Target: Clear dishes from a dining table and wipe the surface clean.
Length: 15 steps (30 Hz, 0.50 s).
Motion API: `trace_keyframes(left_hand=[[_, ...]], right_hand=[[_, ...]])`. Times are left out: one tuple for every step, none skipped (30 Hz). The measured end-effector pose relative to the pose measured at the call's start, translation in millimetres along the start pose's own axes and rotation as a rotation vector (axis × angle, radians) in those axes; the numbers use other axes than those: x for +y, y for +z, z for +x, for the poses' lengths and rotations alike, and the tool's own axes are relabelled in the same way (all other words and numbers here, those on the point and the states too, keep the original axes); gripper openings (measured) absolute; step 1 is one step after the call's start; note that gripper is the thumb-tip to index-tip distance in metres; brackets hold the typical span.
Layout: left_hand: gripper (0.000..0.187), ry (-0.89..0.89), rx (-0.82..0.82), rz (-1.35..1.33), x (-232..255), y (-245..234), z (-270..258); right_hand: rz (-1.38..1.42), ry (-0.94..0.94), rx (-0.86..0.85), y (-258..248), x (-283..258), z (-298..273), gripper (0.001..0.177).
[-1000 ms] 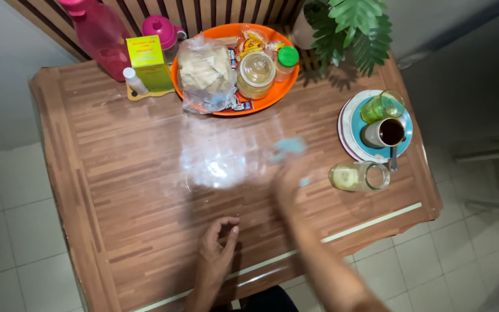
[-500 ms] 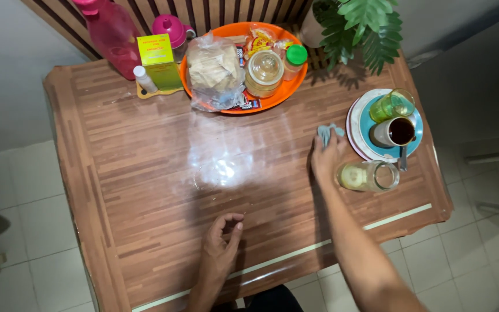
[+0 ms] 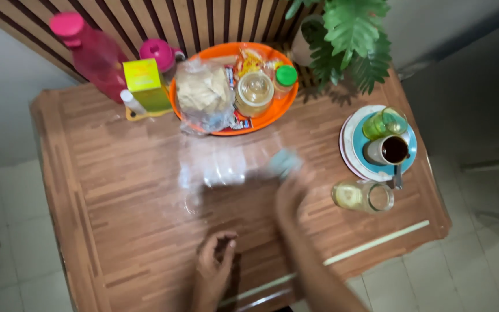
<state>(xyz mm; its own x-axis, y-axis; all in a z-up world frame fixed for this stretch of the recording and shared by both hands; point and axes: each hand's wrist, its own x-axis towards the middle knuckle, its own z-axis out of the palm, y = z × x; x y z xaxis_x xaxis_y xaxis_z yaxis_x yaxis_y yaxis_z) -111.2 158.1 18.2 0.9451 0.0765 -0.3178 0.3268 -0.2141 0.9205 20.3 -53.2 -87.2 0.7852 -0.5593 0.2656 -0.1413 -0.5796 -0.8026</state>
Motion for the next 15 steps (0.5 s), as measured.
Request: trace_keyframes(left_hand=[[0.017,-0.012,-0.002,-0.001,-0.7,1.1,-1.7],[0.017,-0.093,-0.022,-0.093,-1.1,3.2,3.3],[0.018,-0.174,-0.041,-0.185,-1.3,5.3,8.0],[0.018,-0.173,-0.037,-0.185,-4.9,7.8,6.5],[0.017,-0.120,-0.031,-0.147,-8.5,10.4,5.2],[0.017,-0.066,-0.025,-0.109,-12.0,13.0,5.0],[0.017,-0.066,-0.021,-0.109,-11.8,16.2,4.4],[0.017,-0.107,-0.004,-0.073,-11.4,19.1,4.3],[0.018,-0.148,0.012,-0.038,-11.2,21.8,3.8],[0.018,-0.149,0.015,-0.038,-18.5,24.7,3.3],[0.017,-0.115,0.019,-0.099,-25.9,27.3,2.4],[0.016,-0.078,0.025,-0.161,-33.1,30.4,2.1],[0.016,-0.077,0.029,-0.163,-33.0,30.6,3.1],[0.016,-0.125,0.036,-0.157,-32.6,30.6,1.9],[0.016,-0.172,0.043,-0.151,-32.1,30.5,0.5]], right_hand=[[-0.008,0.005,-0.007,-2.4,14.0,17.1,0.033],[-0.047,0.012,0.047,-0.3,27.1,40.9,0.040],[-0.086,0.019,0.101,1.4,40.0,64.7,0.049],[-0.083,0.018,0.098,12.5,57.9,78.3,0.049],[-0.261,-0.008,0.063,24.0,75.9,92.0,0.056],[-0.438,-0.035,0.028,36.6,93.8,106.3,0.064],[-0.435,-0.037,0.025,41.6,94.9,121.1,0.064],[-0.477,0.013,0.065,46.5,95.6,136.1,0.072],[-0.519,0.063,0.104,51.3,96.2,150.8,0.081],[-0.518,0.062,0.102,53.8,105.4,166.2,0.081],[-0.511,0.008,0.127,56.2,114.4,181.1,0.065],[-0.503,-0.047,0.153,59.0,122.7,197.4,0.050],[-0.501,-0.050,0.152,54.4,112.7,198.1,0.050],[-0.408,-0.087,0.067,50.5,102.2,197.1,0.041],[-0.314,-0.123,-0.018,46.6,91.4,196.0,0.036]])
